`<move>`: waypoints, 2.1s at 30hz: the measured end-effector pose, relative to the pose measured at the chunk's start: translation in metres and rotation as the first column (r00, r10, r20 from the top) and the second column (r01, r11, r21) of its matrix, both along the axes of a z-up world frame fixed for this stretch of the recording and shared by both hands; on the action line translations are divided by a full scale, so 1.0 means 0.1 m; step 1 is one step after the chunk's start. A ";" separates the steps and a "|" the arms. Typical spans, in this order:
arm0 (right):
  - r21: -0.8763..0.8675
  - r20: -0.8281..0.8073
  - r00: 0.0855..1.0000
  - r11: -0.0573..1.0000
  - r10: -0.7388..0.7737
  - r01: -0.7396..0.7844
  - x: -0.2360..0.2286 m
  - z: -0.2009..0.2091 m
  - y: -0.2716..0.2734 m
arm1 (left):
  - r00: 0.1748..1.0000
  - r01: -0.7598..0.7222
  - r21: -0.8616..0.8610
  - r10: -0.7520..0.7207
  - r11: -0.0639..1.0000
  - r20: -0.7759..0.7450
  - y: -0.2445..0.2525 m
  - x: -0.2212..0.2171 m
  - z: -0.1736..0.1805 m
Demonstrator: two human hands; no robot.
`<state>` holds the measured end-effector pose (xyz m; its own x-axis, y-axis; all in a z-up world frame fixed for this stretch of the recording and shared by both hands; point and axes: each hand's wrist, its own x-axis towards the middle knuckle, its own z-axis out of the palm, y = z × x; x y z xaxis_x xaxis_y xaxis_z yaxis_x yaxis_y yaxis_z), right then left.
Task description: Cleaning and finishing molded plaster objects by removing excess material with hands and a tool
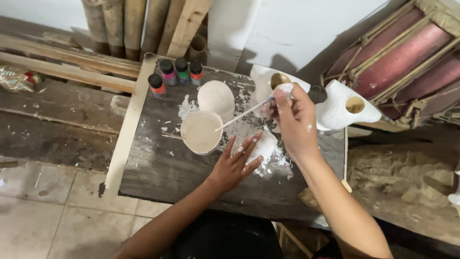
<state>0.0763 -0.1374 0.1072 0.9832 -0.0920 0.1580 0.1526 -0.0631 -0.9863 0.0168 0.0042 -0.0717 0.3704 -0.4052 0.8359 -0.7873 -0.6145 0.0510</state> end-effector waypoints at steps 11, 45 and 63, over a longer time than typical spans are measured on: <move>0.406 -0.218 0.920 0.827 -0.327 0.390 -0.67 -0.05 -0.49 | 1.000 0.008 -0.027 -0.009 1.000 -0.020 0.00 0.05 -0.03; -0.302 0.684 0.721 0.856 -0.111 0.419 -1.16 -1.35 -0.77 | 0.999 -0.036 0.006 0.036 0.999 -0.005 0.02 -0.04 0.05; -0.284 0.692 0.706 0.841 -0.153 0.461 -1.08 -0.70 -0.36 | 0.995 -0.088 0.012 0.088 0.996 0.037 0.01 -0.07 -0.02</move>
